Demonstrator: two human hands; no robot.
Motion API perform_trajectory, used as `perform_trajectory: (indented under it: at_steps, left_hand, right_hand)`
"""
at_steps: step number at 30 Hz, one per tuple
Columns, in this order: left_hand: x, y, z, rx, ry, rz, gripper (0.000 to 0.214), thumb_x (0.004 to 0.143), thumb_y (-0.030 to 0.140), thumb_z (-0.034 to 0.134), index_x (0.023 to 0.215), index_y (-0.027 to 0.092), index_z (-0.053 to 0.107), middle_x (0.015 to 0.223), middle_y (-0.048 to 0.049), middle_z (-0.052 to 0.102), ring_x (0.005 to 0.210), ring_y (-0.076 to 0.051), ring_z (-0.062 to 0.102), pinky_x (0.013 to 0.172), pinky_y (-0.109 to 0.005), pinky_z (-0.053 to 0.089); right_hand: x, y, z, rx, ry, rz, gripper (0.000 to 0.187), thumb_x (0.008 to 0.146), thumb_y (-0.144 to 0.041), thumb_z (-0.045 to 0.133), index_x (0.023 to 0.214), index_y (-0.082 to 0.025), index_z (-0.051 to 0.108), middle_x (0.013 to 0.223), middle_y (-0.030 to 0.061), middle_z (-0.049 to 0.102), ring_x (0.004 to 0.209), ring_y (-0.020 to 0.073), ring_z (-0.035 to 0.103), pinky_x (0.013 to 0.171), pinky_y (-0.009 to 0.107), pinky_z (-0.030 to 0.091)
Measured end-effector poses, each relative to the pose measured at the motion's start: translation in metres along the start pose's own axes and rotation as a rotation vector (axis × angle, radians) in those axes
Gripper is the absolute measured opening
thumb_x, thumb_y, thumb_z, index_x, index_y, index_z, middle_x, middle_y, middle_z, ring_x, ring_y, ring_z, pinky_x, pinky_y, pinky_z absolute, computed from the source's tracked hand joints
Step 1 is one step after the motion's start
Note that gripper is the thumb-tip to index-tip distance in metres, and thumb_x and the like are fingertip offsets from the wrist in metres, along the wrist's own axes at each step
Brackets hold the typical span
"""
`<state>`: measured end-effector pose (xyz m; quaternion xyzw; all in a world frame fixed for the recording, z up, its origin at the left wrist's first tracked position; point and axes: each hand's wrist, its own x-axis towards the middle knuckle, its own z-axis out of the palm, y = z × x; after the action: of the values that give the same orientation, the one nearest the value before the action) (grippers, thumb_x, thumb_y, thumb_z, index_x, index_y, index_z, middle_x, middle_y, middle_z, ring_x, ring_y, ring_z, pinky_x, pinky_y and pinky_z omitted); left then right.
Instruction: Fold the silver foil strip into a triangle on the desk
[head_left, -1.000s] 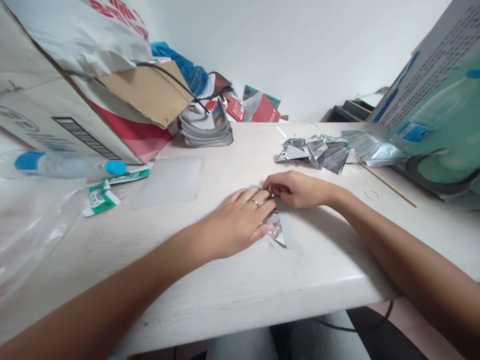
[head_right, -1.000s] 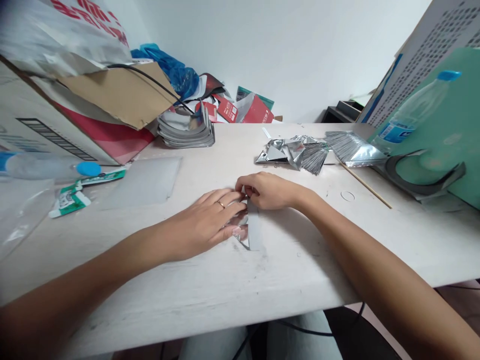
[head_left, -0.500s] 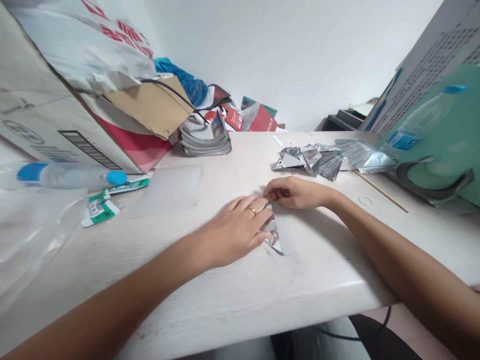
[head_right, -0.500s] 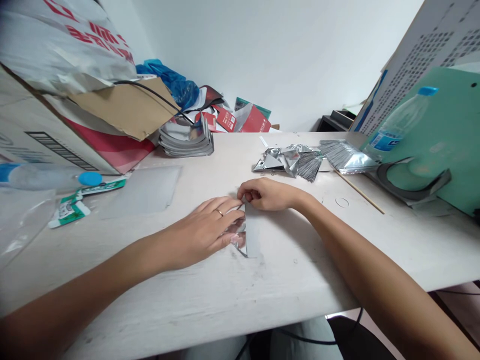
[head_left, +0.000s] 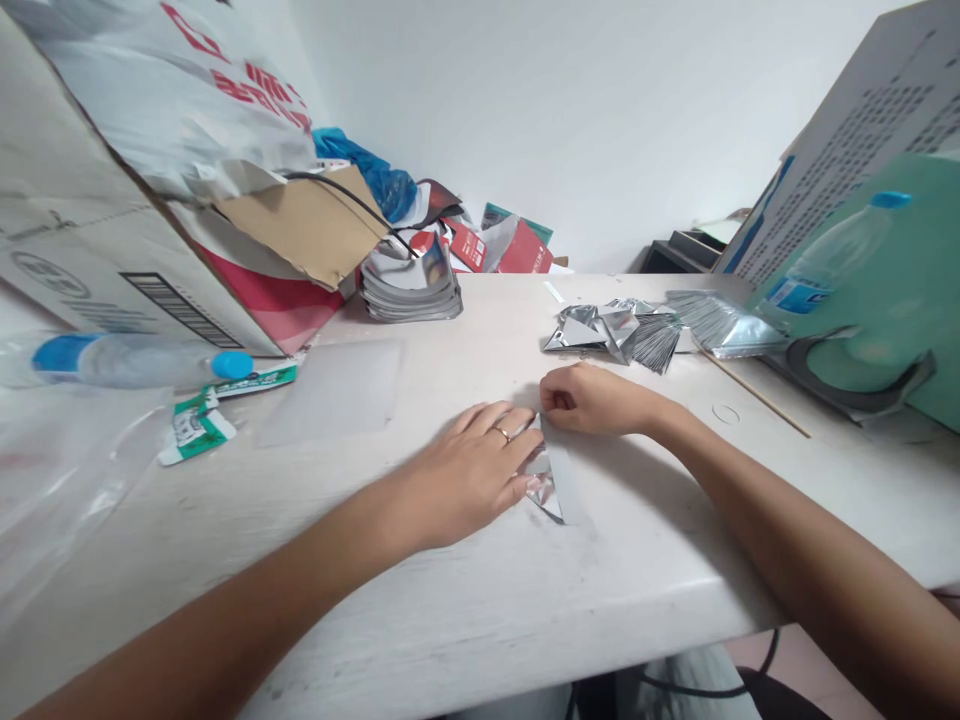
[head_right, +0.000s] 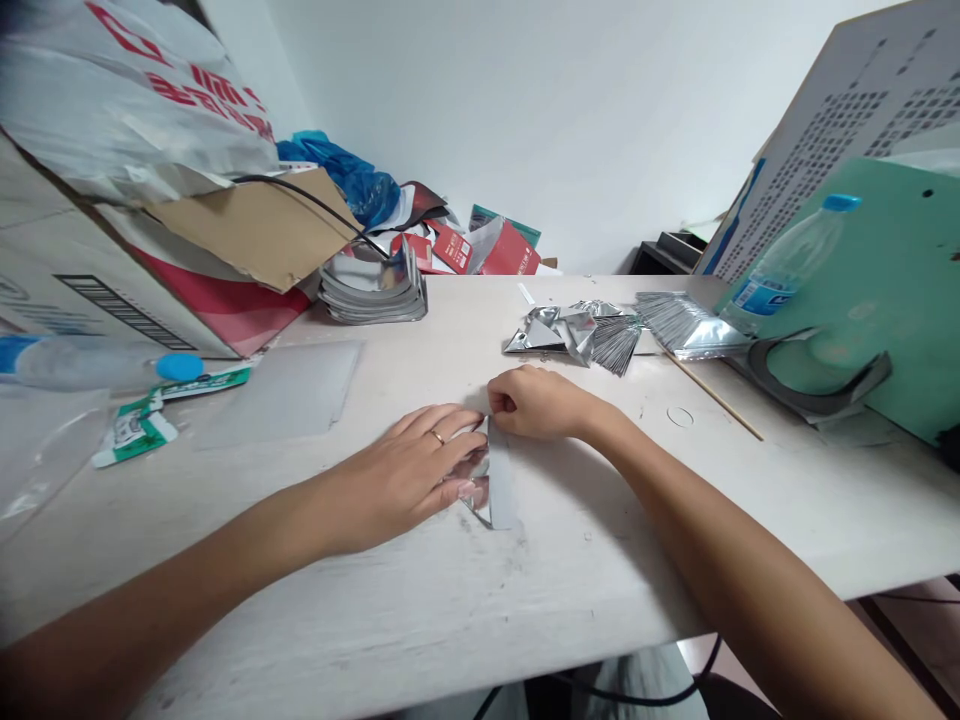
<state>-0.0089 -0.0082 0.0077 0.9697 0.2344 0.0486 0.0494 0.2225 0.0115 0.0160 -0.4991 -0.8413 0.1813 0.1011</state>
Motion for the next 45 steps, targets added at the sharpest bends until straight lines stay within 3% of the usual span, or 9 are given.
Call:
perform_trajectory:
  at_steps: [5,9,14,27,35,40,45]
  left_hand:
    - [0.001,0.001,-0.001,0.003,-0.012,-0.006,0.032,0.101,0.041,0.046,0.124,0.021,0.053,0.135,-0.0081,0.049,0.131,-0.028,0.039,0.109,-0.046,0.035]
    - [0.001,0.001,-0.001,-0.007,-0.007,-0.014,0.03,0.101,0.041,0.047,0.121,0.021,0.055,0.132,-0.0078,0.051,0.129,-0.028,0.041,0.108,-0.046,0.036]
    - [0.0,0.0,0.0,-0.005,0.012,-0.005,0.032,0.1,0.042,0.047,0.123,0.021,0.055,0.134,-0.0084,0.051,0.131,-0.029,0.04,0.108,-0.048,0.035]
    - [0.0,0.001,0.0,-0.012,0.017,-0.003,0.033,0.1,0.042,0.046,0.127,0.023,0.054,0.136,-0.0076,0.051,0.132,-0.028,0.04,0.11,-0.047,0.033]
    - [0.001,-0.002,0.004,-0.034,0.031,0.008,0.032,0.101,0.042,0.045,0.124,0.023,0.054,0.135,-0.0075,0.051,0.133,-0.028,0.039,0.109,-0.046,0.035]
    - [0.001,0.0,0.003,-0.018,-0.007,-0.005,0.032,0.101,0.041,0.046,0.126,0.022,0.053,0.137,-0.0088,0.049,0.133,-0.028,0.039,0.109,-0.046,0.035]
    - [0.001,0.001,0.002,0.017,-0.015,0.004,0.034,0.102,0.043,0.042,0.125,0.021,0.054,0.138,-0.0107,0.048,0.133,-0.029,0.039,0.108,-0.048,0.035]
  right_hand:
    - [0.0,-0.011,0.007,-0.065,0.026,0.188,0.006,0.074,-0.017,0.053,0.069,-0.017,0.056,0.07,0.002,0.062,0.062,0.0114,0.048,0.059,0.028,0.032]
    - [0.0,-0.019,0.008,-0.131,0.038,0.26,0.006,0.075,-0.019,0.052,0.07,-0.018,0.056,0.072,0.0038,0.063,0.063,0.0124,0.048,0.057,0.028,0.03]
    - [-0.001,-0.024,0.009,-0.235,0.029,0.175,0.007,0.078,-0.02,0.05,0.073,-0.017,0.053,0.072,0.0043,0.06,0.06,0.0118,0.041,0.055,0.029,0.027]
    - [-0.007,-0.025,0.001,-0.253,-0.024,0.038,0.004,0.078,-0.017,0.049,0.078,-0.017,0.053,0.076,0.0048,0.061,0.062,0.012,0.039,0.056,0.028,0.026]
    - [-0.006,-0.025,0.005,-0.24,-0.015,0.124,0.007,0.076,-0.013,0.049,0.077,-0.017,0.055,0.075,0.0051,0.062,0.061,0.0118,0.043,0.055,0.028,0.026]
    - [-0.006,-0.033,0.01,-0.329,0.036,0.163,0.007,0.078,-0.017,0.05,0.075,-0.017,0.056,0.074,0.0054,0.062,0.058,0.0115,0.037,0.054,0.029,0.023]
    - [-0.005,-0.039,0.011,-0.406,0.024,0.115,0.009,0.082,-0.02,0.05,0.075,-0.016,0.056,0.074,0.0057,0.061,0.056,0.0112,0.033,0.054,0.03,0.021]
